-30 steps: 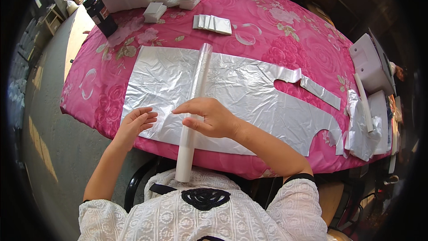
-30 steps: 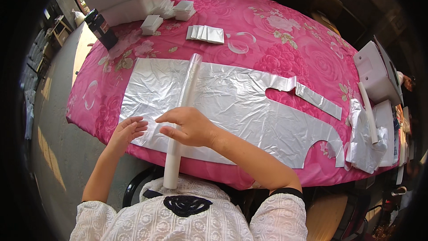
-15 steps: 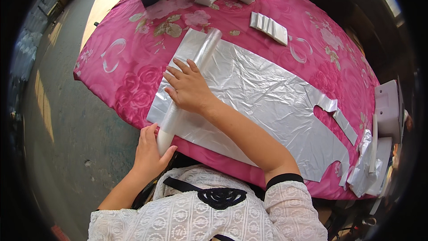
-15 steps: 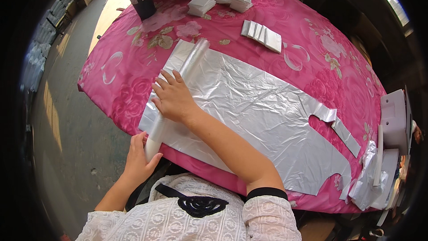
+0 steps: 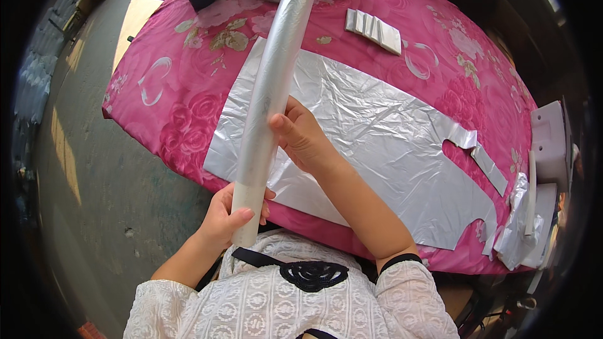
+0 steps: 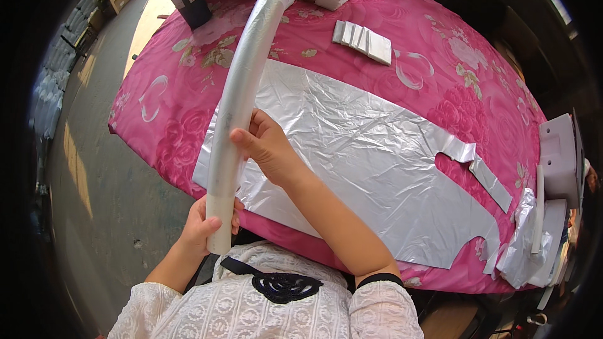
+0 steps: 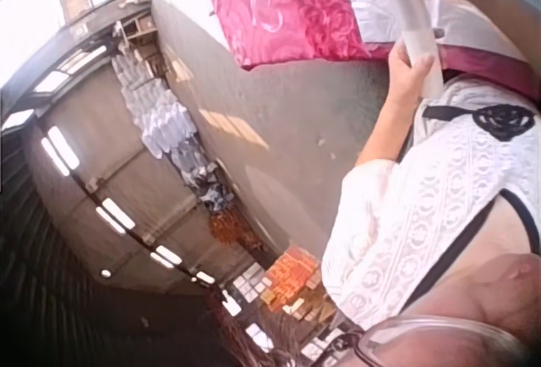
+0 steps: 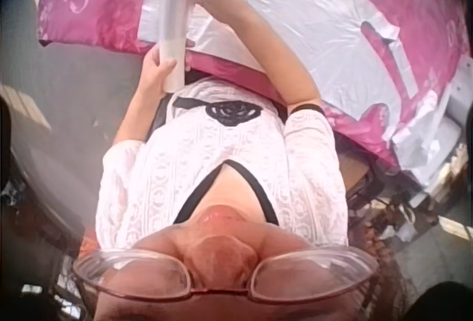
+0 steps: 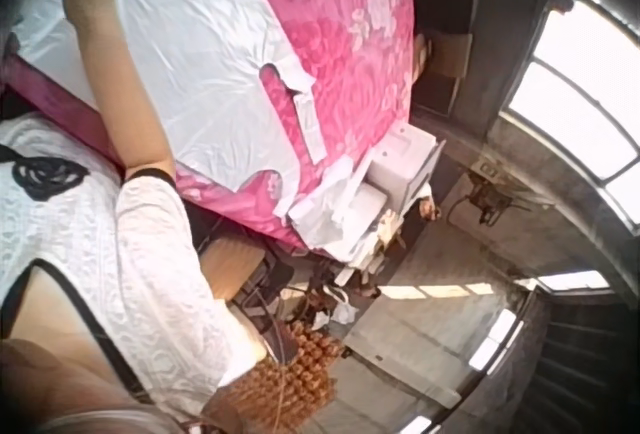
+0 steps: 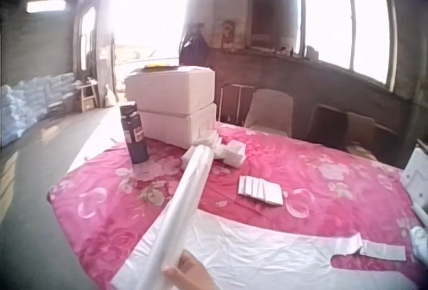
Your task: The person wraps small white rectangular items in clear plastic film on a pink floral bedsheet. They unroll the film, place an item, fold the film around it, and set the wrapped item aside. The process repeats with multiple items.
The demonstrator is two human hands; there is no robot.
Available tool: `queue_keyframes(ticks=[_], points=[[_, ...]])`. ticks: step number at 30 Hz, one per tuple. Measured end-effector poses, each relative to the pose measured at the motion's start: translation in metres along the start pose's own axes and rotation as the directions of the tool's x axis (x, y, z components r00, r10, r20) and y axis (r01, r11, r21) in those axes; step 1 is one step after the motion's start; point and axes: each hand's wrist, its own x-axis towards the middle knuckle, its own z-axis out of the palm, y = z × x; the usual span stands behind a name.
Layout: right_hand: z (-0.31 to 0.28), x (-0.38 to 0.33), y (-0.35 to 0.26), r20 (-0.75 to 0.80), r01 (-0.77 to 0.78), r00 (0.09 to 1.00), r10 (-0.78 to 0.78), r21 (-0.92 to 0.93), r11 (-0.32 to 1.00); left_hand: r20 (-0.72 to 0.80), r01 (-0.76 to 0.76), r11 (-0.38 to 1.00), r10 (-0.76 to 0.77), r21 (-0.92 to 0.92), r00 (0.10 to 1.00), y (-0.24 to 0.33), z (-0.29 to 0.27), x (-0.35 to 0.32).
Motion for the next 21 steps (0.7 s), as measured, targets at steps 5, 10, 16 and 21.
queue_keyframes(ticks=[5, 10, 16, 21], points=[[-0.034, -0.034, -0.024, 0.027, -0.012, 1.0, 0.013, -0.038, 0.999, 0.106, -0.02, 0.998, 0.014, 0.055, 0.994, -0.004, 0.022, 0.017], [-0.049, -0.061, -0.039, 0.073, -0.051, 0.996, 0.049, 0.027, 0.998, 0.19, 0.082, 0.996, -0.086, 0.026, 0.978, -0.002, 0.049, 0.022], [-0.042, -0.09, -0.073, 0.135, -0.03, 0.99, 0.05, -0.15, 0.988, 0.229, 0.035, 0.997, -0.051, 0.075, 0.972, -0.006, 0.06, 0.023], [-0.044, -0.093, -0.061, 0.21, 0.069, 0.977, -0.041, -0.125, 0.99, 0.341, 0.13, 0.991, -0.117, -0.015, 0.933, -0.007, 0.066, 0.022]])
